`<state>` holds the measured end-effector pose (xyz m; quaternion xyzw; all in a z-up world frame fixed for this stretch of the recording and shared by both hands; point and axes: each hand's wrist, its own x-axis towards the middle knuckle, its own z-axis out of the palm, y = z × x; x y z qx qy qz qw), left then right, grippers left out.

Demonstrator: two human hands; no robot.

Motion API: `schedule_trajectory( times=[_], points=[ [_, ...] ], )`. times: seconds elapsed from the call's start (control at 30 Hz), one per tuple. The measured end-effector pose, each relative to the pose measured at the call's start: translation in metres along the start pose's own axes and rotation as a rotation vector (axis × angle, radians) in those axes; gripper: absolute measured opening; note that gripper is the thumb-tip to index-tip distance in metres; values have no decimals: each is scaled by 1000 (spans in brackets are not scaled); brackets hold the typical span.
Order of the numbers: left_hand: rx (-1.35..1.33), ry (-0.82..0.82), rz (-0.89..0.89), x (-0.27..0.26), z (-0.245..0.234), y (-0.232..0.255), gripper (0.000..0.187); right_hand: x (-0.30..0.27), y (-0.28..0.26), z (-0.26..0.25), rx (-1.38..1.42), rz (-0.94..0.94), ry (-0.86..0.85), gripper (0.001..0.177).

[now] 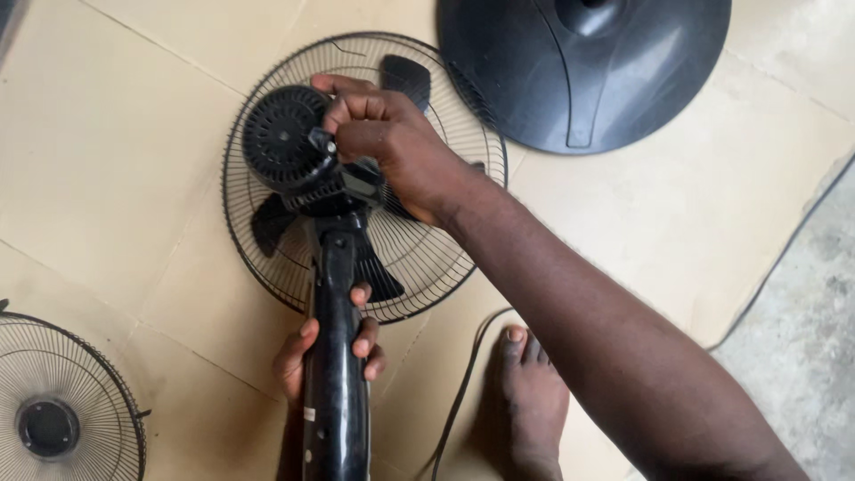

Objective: The person assembles a standing fan by attaching the motor housing to the stand, securing it with a knob, and adjusting the tilt mechanism. The person uses hands to align and tighten components.

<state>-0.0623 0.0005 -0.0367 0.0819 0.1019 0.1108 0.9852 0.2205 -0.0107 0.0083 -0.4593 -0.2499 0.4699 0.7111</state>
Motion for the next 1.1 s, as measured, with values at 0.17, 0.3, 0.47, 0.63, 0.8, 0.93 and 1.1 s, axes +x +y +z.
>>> schedule_trajectory(
  times=[0.17,0.3,0.47,0.63,0.8,0.93,1.1],
  points=[
    [51,32,-32,-3,-1,4,65,-32,5,-10,-121,-128,109,6],
    [78,55,11,1,3,2,72,-78,16,-13,-525,-132,308,14],
    [120,156,7,3,-4,2,78,-95,41,-5,-736,6,360,12],
    [90,190,-25,-1,-20,3,78,-95,60,13,-770,-110,336,12],
    [70,219,-12,-4,-28,-1,75,-89,74,18,-862,-362,286,15],
    [59,239,-12,-2,-28,-2,78,-87,77,19,-953,-442,280,19],
    [75,258,1,-3,-29,-5,79,-93,81,18,-967,-458,270,20]
  ],
)
